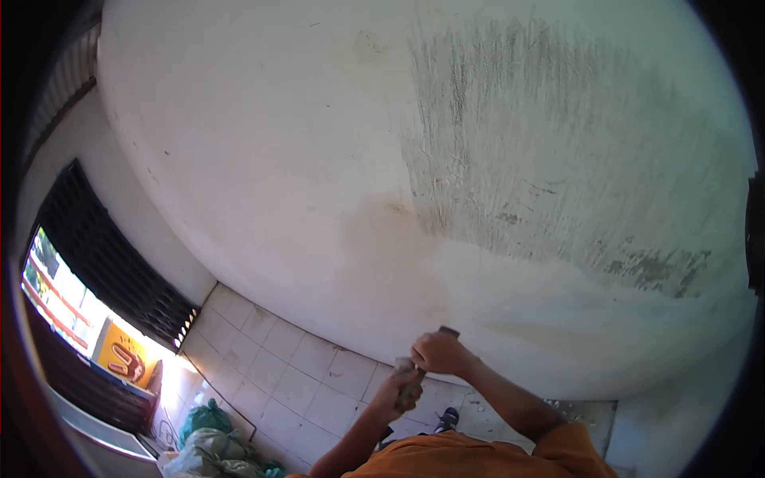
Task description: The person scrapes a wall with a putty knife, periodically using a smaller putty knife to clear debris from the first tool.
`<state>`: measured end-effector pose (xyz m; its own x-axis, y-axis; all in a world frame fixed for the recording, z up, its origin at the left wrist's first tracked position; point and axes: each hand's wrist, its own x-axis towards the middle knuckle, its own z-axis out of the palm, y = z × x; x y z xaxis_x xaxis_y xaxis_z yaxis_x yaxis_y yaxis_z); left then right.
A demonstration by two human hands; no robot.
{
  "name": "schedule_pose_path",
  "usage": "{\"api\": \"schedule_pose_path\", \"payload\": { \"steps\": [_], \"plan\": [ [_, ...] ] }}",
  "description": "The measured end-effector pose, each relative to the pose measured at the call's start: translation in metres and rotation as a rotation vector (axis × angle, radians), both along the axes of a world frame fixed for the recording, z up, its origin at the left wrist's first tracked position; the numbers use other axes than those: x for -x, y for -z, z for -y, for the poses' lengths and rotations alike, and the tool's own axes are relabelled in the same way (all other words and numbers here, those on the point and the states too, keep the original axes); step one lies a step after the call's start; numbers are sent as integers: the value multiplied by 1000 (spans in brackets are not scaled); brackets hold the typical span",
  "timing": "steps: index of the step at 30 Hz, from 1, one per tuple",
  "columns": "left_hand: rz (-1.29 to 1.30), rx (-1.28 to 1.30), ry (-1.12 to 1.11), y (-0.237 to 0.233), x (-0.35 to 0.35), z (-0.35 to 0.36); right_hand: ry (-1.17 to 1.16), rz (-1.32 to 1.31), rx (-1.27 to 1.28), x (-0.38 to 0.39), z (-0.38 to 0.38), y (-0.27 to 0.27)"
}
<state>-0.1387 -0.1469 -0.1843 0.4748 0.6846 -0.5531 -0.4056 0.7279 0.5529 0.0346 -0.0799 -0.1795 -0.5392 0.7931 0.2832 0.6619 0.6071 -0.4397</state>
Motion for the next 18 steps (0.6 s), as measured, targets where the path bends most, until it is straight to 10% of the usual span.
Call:
{"api": "schedule_pose_path", "payload": {
  "steps": [7,10,13,18],
  "plan": [
    [-166,-8,-237,41,42,52,684,-511,-13,71,114,83],
    [-202,-79,-216,41,60,77,415,-1135,913,109,148,110],
    [-277,-198,-177,63,81,106,492,-1065,1075,138,177,93],
    [-583,-411,58,72,118,111,702,-1377,672,175,198,110]
  ]
}}
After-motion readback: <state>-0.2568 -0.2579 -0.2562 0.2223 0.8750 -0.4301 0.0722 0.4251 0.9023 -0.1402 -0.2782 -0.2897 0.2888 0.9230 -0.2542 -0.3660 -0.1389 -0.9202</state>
